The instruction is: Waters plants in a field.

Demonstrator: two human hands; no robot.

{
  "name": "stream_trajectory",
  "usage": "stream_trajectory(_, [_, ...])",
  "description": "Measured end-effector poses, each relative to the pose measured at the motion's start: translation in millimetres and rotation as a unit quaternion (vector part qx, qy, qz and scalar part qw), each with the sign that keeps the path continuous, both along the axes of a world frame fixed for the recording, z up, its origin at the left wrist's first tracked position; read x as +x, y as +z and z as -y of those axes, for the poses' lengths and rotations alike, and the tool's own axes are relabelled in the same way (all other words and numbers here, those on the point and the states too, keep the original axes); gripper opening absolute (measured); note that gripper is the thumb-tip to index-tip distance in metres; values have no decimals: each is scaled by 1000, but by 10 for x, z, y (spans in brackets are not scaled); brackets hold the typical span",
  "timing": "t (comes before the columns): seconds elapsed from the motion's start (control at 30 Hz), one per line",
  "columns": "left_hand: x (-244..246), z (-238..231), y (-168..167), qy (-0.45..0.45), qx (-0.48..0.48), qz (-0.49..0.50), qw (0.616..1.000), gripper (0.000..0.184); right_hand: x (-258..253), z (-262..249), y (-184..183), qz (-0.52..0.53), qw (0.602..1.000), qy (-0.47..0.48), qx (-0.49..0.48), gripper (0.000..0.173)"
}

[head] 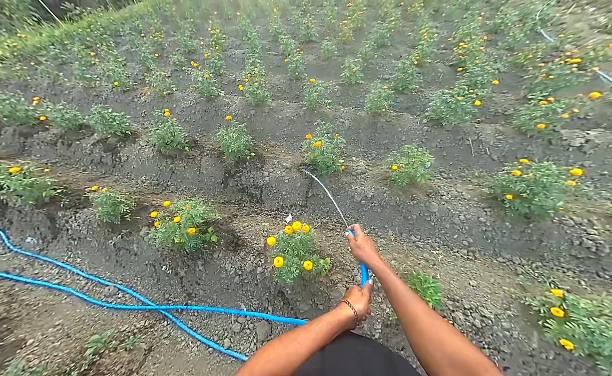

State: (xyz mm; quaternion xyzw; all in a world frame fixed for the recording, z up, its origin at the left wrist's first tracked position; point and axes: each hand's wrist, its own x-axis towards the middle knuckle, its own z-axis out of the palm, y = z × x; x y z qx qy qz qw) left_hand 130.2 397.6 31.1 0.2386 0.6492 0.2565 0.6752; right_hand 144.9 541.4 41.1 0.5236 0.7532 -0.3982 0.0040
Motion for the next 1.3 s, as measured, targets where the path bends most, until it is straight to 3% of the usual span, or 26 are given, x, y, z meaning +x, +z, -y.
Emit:
stream_trajectory(0.63, [77, -97, 28, -39, -4, -16, 999, 58, 227, -66, 28, -19, 998, -66, 8, 36])
stream_trajectory(1.3, [75, -41, 29, -21, 3, -6, 1000, 58, 173, -33, 32, -10, 999, -43, 11, 36])
